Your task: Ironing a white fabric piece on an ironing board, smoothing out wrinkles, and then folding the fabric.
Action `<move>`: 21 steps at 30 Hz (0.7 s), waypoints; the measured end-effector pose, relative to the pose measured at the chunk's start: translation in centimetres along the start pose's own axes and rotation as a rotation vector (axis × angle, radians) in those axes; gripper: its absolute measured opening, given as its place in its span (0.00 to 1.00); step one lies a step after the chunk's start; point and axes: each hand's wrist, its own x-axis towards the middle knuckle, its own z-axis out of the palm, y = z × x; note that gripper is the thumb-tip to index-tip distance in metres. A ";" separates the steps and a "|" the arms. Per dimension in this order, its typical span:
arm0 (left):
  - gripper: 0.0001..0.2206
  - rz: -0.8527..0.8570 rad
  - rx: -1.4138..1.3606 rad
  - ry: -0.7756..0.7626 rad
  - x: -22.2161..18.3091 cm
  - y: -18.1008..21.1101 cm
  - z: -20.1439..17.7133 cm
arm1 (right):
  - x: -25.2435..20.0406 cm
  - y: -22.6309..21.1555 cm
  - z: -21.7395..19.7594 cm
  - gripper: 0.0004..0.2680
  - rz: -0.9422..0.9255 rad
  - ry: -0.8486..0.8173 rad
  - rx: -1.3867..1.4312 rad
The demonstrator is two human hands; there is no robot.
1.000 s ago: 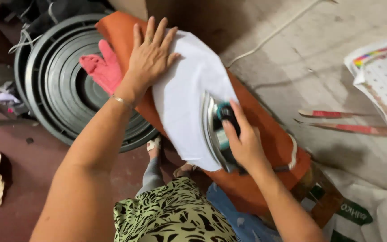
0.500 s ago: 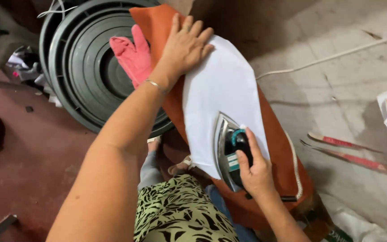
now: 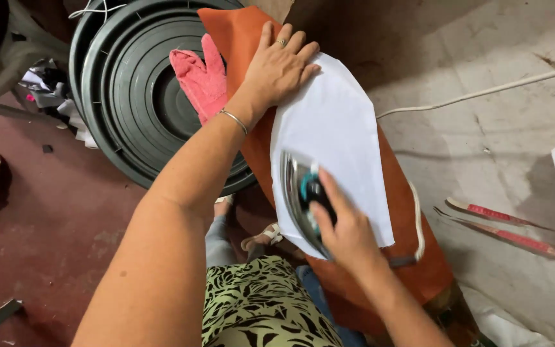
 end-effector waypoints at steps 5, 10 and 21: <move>0.19 -0.002 -0.044 0.058 0.7 0.3 0.2 | -3.1 4.4 1.6 0.22 -0.080 0.074 -0.055; 0.17 0.026 -0.049 0.096 1.4 0.5 0.1 | 2.8 -0.1 -0.7 0.22 0.136 0.060 0.034; 0.21 0.462 -0.262 -0.053 0.7 9.2 4.6 | -5.0 4.5 0.4 0.23 -0.001 -0.025 0.030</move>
